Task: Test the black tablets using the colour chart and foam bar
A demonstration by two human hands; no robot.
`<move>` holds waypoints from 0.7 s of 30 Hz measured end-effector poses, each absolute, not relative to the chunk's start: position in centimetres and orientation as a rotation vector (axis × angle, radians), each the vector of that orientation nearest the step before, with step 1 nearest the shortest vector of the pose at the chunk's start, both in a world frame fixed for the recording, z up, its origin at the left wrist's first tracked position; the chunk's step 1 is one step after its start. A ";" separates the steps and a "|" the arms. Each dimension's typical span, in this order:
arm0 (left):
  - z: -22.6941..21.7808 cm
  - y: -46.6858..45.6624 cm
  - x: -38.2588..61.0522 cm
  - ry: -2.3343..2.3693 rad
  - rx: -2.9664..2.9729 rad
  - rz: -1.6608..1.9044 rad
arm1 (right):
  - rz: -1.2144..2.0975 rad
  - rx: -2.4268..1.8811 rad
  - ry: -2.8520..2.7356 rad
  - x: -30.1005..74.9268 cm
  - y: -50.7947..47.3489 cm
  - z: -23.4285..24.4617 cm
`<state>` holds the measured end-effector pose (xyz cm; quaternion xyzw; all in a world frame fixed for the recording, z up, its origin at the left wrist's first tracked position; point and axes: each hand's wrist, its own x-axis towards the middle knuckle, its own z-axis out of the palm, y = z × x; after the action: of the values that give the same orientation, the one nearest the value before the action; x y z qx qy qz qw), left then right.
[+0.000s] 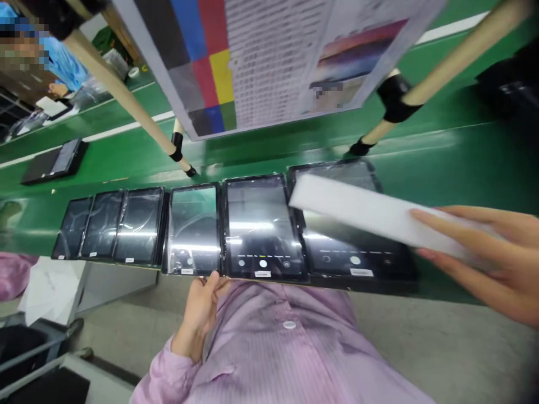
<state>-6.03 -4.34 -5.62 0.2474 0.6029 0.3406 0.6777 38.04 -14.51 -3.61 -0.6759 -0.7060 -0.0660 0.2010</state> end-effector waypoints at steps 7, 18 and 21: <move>-2.6 -4.3 -11.9 1.385 0.951 0.457 | -0.149 -1.478 -2.435 26.8 -2.4 -1.1; -1.8 -1.7 -13.2 1.390 2.650 0.408 | -0.149 -1.609 -2.441 26.1 -1.7 -3.0; -2.1 -1.2 -12.5 1.375 2.666 0.448 | -0.153 -1.622 -2.423 25.6 -2.0 -2.5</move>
<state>-12.48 -1.19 -2.11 0.8777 0.4527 0.1475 0.0541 25.56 -2.03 -2.53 -0.5521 -0.8248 -0.0519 0.1105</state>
